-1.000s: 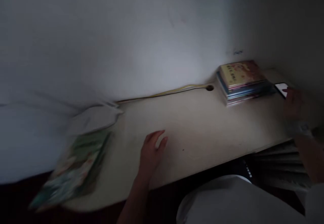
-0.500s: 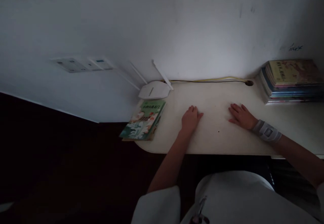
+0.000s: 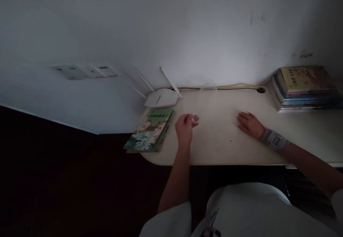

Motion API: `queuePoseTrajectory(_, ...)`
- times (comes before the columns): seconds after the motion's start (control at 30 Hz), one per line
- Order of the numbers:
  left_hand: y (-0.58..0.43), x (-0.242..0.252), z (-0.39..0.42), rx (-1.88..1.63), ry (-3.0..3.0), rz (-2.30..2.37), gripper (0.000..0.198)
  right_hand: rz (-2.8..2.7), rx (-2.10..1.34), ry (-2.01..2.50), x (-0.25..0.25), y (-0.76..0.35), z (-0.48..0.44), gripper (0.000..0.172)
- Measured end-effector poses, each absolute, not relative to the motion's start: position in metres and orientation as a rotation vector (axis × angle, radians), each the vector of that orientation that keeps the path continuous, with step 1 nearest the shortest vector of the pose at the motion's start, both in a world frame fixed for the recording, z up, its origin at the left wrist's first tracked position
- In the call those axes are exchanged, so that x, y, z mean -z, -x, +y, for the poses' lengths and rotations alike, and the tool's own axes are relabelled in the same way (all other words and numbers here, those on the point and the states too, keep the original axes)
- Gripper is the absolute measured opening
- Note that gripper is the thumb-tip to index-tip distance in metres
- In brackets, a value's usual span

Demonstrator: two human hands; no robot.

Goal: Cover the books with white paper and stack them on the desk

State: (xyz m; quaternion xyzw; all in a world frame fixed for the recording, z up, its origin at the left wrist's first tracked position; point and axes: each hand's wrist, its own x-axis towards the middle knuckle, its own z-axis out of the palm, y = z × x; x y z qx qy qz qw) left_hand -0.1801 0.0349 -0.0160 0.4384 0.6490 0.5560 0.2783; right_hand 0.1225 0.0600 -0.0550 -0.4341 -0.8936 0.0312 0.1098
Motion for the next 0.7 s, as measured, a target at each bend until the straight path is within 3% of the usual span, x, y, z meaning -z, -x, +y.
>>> queuePoseTrajectory(0.1, 0.210, 0.020, 0.027, -1.730, -0.800, 1.537, 0.026, -2.740, -0.148, 1.123, 0.050, -0.090, 0.062, 0.061)
queuePoseTrajectory(0.23, 0.237, 0.036, 0.006, -1.757, -0.792, 1.685, 0.022, -2.824, -0.156, 0.985, 0.045, -0.042, 0.067, 0.071)
queuePoseTrajectory(0.4, 0.239, 0.039, -0.027, -1.808, -1.157, 2.220, 0.062, -2.884, -0.163, 0.923, 0.045, -0.016, 0.072, 0.073)
queuePoseTrajectory(0.53, 0.214, 0.031, -0.028, -1.079, -1.871, 2.537, 0.070, -2.919, -0.150, 0.915, 0.045, -0.019, 0.070, 0.074)
queuePoseTrajectory(0.7, 0.172, 0.029, -0.013, -0.265, -2.206, 2.360, 0.077, -2.910, -0.156, 0.894, 0.048, -0.050, 0.051, 0.078)
